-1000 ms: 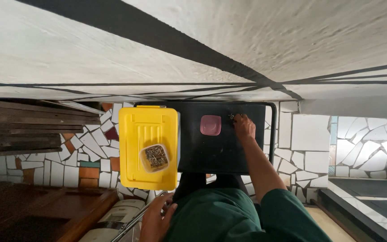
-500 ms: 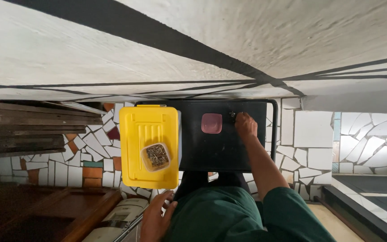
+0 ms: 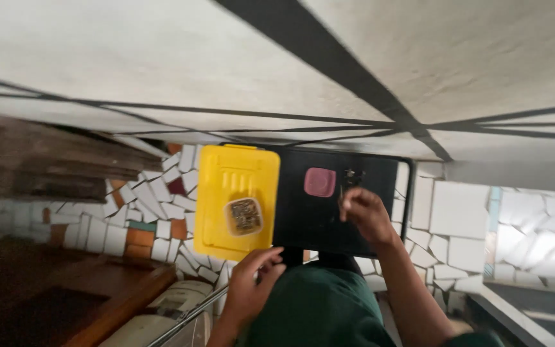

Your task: Sorting small hardware pieces into a container and organizing tool bins on a mobile cart.

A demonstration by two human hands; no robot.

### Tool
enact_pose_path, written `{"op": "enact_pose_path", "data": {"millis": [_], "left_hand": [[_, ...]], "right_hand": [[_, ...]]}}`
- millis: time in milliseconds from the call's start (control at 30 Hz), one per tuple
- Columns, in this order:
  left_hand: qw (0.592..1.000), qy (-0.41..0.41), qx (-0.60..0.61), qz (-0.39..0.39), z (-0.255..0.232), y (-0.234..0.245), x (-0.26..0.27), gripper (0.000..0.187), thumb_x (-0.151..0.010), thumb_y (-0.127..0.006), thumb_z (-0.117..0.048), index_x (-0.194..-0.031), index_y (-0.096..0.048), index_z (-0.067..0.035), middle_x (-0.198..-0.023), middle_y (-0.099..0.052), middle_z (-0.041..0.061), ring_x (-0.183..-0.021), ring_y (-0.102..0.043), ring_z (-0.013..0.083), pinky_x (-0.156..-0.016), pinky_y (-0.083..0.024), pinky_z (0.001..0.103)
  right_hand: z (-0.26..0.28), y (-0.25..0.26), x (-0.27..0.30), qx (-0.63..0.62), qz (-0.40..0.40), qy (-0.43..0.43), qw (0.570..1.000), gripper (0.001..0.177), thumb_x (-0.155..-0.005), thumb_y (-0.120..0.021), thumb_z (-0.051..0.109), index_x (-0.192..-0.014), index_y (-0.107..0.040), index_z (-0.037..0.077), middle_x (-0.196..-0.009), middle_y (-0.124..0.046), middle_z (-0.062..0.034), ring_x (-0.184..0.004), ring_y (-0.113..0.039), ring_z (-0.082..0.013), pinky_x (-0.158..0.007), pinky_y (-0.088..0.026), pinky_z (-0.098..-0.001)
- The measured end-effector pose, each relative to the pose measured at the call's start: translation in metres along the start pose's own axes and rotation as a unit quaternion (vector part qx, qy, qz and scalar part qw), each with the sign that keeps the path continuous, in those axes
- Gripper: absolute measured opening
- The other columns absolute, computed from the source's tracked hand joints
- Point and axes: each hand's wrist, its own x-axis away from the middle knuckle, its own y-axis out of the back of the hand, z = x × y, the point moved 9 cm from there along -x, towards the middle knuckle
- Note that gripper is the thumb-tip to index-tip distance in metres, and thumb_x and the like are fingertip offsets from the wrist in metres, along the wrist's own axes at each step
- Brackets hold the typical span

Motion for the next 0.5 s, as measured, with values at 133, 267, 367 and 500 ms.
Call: {"op": "enact_pose_path", "data": {"millis": [133, 267, 367, 500], "left_hand": [[0.993, -0.105, 0.054, -0.018, -0.069, 0.013, -0.001, 0.029, -0.094, -0.07, -0.018, -0.12, -0.074, -0.007, -0.097, -0.074, 0.005, -0.082, -0.067, 0.0135, -0.07, -0.054, 0.027], [0.967, -0.212, 0.141, -0.016, -0.107, 0.025, 0.01, 0.02, -0.097, -0.068, -0.009, -0.117, -0.071, -0.004, -0.098, -0.071, 0.007, -0.084, -0.065, 0.0152, -0.072, -0.051, 0.027], [0.952, -0.245, 0.18, -0.039, -0.109, 0.033, 0.016, 0.015, -0.098, -0.069, -0.007, -0.111, -0.072, -0.004, -0.098, -0.071, 0.008, -0.086, -0.067, 0.0166, -0.074, -0.054, 0.027], [0.939, -0.253, 0.222, -0.076, -0.1, 0.048, 0.02, 0.01, -0.094, -0.072, -0.002, -0.103, -0.075, -0.004, -0.093, -0.07, 0.007, -0.083, -0.066, 0.0155, -0.071, -0.052, 0.025]], "right_hand": [[0.055, -0.107, 0.026, -0.073, 0.1, 0.056, 0.991, 0.014, -0.089, -0.074, 0.0, -0.095, -0.063, 0.008, -0.066, -0.063, -0.0102, -0.059, -0.06, -0.0179, -0.064, -0.047, -0.031], [0.084, -0.166, 0.043, -0.047, 0.162, 0.052, 0.984, 0.025, -0.085, -0.079, -0.003, -0.094, -0.058, 0.008, -0.074, -0.066, -0.0112, -0.065, -0.066, -0.0195, -0.065, -0.055, -0.0349], [0.092, -0.177, 0.051, 0.049, 0.139, 0.049, 0.988, 0.028, -0.082, -0.081, -0.004, -0.093, -0.059, 0.008, -0.087, -0.074, -0.0129, -0.078, -0.074, -0.0188, -0.073, -0.063, -0.034], [0.121, -0.194, 0.059, 0.197, 0.095, 0.11, 0.969, 0.025, -0.079, -0.083, -0.003, -0.09, -0.063, 0.007, -0.087, -0.077, -0.0113, -0.08, -0.078, -0.0172, -0.071, -0.069, -0.0278]]}}
